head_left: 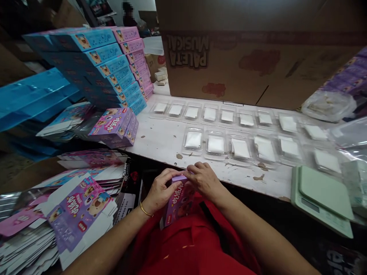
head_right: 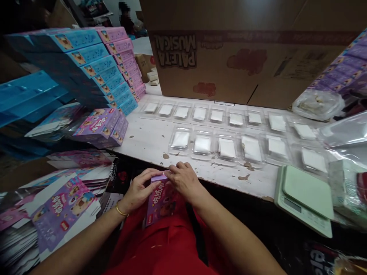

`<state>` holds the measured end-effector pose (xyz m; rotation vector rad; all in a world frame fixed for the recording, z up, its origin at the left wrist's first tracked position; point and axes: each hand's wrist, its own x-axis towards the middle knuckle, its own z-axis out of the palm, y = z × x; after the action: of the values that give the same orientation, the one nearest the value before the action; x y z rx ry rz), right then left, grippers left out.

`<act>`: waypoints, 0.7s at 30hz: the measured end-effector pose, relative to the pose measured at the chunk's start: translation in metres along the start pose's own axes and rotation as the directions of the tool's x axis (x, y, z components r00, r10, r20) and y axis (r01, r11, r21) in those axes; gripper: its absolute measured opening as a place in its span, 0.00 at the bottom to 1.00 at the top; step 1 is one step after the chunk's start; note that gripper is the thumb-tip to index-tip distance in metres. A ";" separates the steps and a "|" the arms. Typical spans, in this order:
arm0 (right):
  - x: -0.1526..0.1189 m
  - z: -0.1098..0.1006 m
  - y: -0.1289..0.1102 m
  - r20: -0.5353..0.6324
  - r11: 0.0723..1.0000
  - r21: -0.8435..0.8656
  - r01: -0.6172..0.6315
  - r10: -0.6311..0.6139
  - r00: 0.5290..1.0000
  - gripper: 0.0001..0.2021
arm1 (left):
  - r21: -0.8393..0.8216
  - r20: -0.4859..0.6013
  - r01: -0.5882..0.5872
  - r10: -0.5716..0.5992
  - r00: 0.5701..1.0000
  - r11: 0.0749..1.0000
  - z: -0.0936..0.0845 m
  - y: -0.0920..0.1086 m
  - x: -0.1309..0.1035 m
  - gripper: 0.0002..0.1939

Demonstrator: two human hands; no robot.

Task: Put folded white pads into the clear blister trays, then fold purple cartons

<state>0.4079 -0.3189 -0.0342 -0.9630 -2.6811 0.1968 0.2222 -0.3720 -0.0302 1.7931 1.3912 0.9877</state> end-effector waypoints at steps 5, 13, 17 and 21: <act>-0.018 0.004 0.008 -0.007 0.922 0.291 -0.255 0.269 0.963 0.25 | 0.054 -0.136 0.035 -0.027 0.990 0.998 -0.019 -0.003 -0.001 0.14; -0.047 0.054 -0.034 0.484 -0.354 0.866 -0.354 0.411 0.773 0.30 | -0.652 -0.080 0.265 -0.412 0.908 0.710 -0.054 -0.028 -0.032 0.29; -0.027 0.028 -0.025 0.361 -0.245 0.930 -0.273 0.482 0.799 0.22 | -0.656 0.473 0.525 -0.248 0.846 0.542 -0.063 -0.042 -0.047 0.43; -0.007 0.000 -0.032 0.196 0.277 0.939 -0.205 0.062 0.979 0.16 | -0.510 0.705 0.652 -0.163 0.690 0.561 -0.048 -0.045 -0.049 0.47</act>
<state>0.3935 -0.3478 -0.0289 -0.6939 -1.8517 1.7410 0.1513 -0.4079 -0.0526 0.9049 0.7672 0.5009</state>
